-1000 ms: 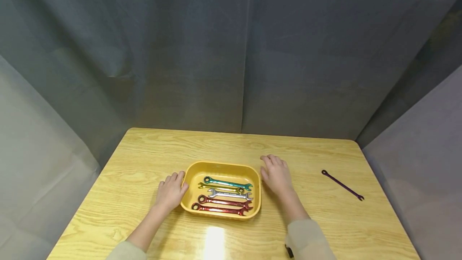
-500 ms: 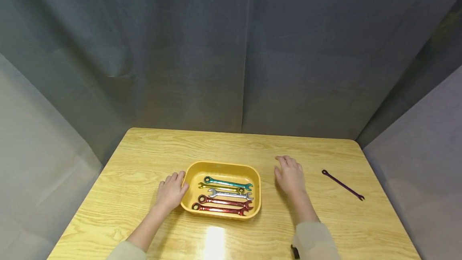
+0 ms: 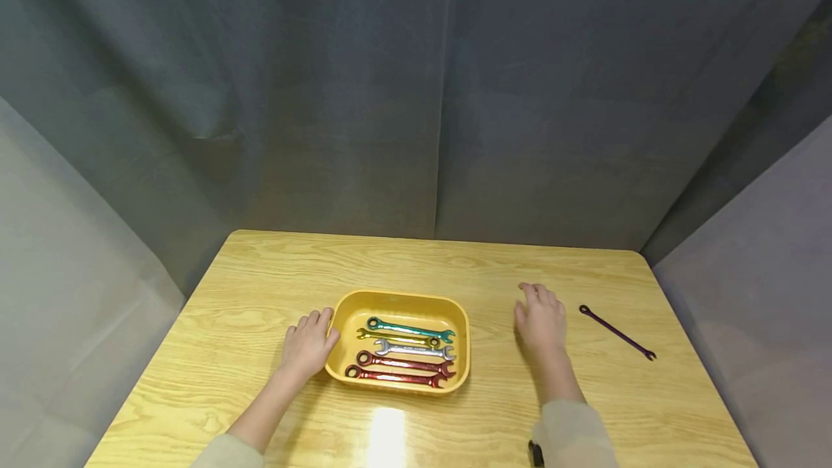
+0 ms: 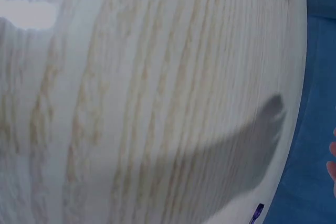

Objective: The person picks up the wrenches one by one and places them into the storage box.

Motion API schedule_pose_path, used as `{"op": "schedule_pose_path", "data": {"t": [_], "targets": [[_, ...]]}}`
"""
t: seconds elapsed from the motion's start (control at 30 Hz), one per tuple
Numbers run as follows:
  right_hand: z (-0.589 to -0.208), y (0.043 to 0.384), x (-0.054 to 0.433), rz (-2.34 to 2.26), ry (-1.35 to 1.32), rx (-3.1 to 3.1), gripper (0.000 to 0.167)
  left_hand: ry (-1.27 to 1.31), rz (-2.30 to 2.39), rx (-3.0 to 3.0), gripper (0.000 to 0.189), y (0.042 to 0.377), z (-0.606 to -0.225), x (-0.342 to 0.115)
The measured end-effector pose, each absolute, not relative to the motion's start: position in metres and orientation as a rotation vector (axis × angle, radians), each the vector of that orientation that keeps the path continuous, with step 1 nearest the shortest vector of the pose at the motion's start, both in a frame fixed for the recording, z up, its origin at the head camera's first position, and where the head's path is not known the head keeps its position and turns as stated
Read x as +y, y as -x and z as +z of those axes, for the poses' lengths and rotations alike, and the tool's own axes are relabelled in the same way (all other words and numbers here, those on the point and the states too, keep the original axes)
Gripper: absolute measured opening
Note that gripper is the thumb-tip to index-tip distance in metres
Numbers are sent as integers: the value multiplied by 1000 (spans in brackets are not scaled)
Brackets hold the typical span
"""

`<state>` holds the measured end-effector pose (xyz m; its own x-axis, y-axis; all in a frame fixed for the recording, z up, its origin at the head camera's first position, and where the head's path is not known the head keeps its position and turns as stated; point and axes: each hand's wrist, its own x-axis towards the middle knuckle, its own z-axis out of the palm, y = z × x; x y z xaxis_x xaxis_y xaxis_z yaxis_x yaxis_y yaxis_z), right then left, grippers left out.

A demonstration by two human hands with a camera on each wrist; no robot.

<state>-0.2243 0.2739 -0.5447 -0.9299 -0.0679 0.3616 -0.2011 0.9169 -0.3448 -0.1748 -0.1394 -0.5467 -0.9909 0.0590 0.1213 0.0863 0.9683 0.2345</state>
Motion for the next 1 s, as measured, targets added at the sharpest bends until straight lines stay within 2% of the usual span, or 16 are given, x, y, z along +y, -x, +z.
{"op": "schedule_pose_path", "data": {"t": [1.0], "targets": [[-558,214,336,475,128,-2844,41,119,-352,-3014,35,174,-546,-142]]}}
